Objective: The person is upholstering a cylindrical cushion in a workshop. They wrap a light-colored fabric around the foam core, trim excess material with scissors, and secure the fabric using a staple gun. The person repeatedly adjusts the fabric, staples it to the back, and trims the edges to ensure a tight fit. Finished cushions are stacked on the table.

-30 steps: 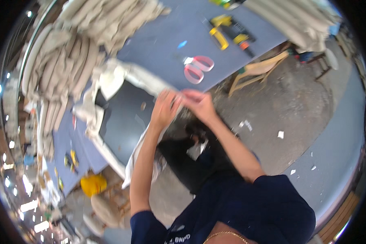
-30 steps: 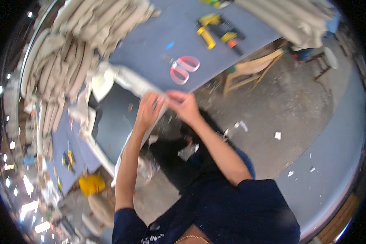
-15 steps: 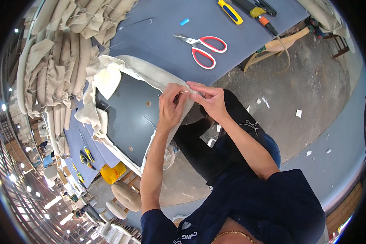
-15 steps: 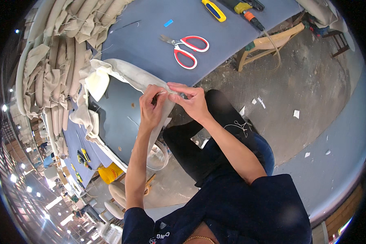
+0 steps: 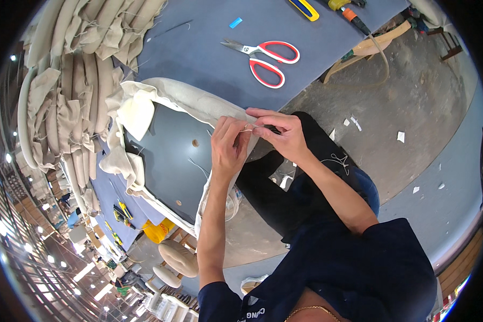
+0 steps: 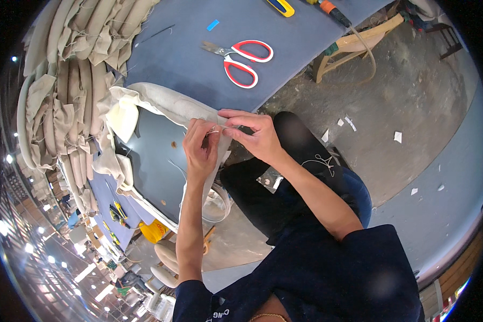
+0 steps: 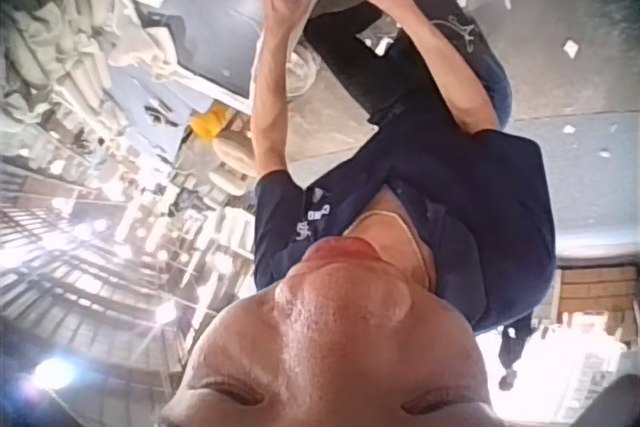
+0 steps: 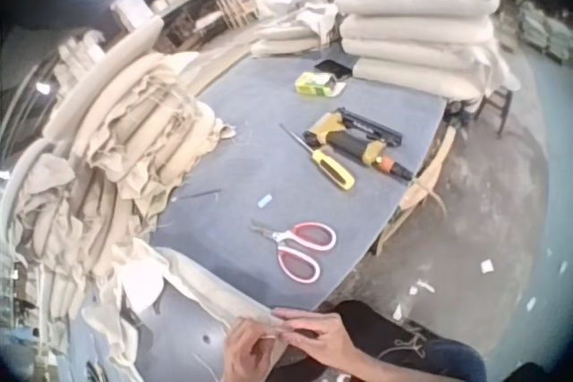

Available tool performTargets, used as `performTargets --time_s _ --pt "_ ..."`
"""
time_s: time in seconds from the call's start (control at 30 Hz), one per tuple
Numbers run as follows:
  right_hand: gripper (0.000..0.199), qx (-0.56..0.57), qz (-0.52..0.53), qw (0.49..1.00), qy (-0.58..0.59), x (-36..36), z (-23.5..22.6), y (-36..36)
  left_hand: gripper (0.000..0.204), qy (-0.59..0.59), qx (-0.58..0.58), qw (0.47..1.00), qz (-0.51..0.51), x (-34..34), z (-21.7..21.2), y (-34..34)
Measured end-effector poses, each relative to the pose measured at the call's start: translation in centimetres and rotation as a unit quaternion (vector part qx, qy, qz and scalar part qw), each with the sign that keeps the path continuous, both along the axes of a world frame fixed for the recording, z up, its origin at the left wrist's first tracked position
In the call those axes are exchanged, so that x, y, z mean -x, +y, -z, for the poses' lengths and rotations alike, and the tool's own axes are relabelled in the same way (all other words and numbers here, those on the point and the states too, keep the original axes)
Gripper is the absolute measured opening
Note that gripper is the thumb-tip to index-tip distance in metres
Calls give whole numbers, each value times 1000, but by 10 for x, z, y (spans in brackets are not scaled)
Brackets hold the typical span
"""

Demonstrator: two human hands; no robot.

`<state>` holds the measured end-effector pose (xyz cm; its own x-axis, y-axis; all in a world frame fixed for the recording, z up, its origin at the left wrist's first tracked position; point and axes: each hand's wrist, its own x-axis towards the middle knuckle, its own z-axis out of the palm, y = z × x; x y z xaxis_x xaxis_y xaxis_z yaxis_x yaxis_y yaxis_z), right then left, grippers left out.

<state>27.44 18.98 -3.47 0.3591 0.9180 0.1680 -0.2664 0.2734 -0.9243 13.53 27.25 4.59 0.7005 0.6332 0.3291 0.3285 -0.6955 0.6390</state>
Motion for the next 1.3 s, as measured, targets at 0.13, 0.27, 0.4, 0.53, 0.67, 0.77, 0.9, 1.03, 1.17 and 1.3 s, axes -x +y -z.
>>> performTargets --time_s 0.13,0.27,0.4,0.53,0.67,0.77,0.9,1.03,1.17,1.3 --pt "17 43 -16 999 2 -5 -13 -2 18 11 79 995 -56 2 -6 -5" --pt "18 27 -17 999 -22 -9 -16 1 24 80 34 996 11 5 -22 8" --pt "20 2 -16 998 -55 -14 -17 5 30 106 -64 984 125 11 -17 27" --pt "19 5 -14 998 -64 -14 -15 5 24 101 -93 979 151 12 -11 31" --pt "20 0 -13 997 -72 -13 -13 6 14 64 -35 990 124 12 -7 25" --pt "24 -5 -2 999 -53 -9 -11 7 9 41 30 996 72 10 -7 24" --pt "35 77 -7 993 93 9 -22 9 6 39 65 997 24 11 -6 26" --pt "37 49 23 993 101 24 -6 7 7 59 59 996 -2 6 -2 25" --pt "33 41 48 988 144 29 -7 13 10 80 29 996 -10 1 2 30" --pt "29 60 50 980 183 30 -8 14 11 95 11 995 -23 -2 5 28"
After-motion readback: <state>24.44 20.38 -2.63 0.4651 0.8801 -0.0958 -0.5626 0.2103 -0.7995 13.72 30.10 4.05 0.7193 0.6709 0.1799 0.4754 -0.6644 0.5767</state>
